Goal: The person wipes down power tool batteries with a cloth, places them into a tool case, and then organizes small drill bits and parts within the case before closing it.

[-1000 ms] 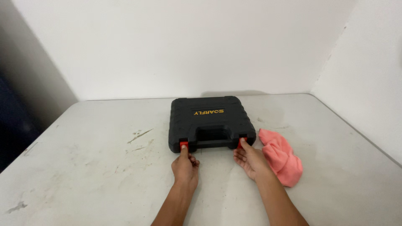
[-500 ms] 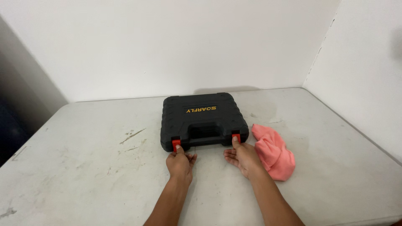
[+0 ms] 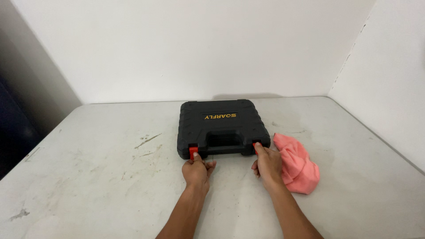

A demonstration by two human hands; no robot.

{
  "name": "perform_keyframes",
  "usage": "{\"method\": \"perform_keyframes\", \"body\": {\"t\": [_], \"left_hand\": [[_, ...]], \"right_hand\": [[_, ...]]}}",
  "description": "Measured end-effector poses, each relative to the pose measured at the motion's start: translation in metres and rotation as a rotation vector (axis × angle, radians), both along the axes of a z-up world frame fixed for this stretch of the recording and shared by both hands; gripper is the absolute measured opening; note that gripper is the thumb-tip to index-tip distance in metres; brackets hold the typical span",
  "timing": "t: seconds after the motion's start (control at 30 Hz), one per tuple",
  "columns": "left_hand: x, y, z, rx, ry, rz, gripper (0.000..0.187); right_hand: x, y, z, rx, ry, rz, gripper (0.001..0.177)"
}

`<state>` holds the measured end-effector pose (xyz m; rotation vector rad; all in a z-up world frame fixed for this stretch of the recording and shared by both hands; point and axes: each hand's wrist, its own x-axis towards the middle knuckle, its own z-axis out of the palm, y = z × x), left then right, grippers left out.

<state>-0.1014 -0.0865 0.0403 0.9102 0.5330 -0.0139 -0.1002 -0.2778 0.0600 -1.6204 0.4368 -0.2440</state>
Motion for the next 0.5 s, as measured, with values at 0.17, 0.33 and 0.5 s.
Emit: {"method": "perform_keyframes", "body": {"t": [0.17,0.33,0.5], "left_hand": [[-0.0003,-0.001,0.0021,0.007,0.001,0.005,0.031],[0.0023,-0.0009,-0.0025,-0.014,0.011,0.008,0.03],[0.0002,-0.0029,-0.0064,-0.049,0.002,0.022,0.029]], "right_hand": [[0.0,0.0015,0.0009,0.006,-0.039,-0.001,0.041],[-0.0005,0.0007,0.0,-0.001,-0.033,-0.006,0.039],[0.0017,-0.0025,-0.0038,0.021,-0.064,0.011,0.042]]}}
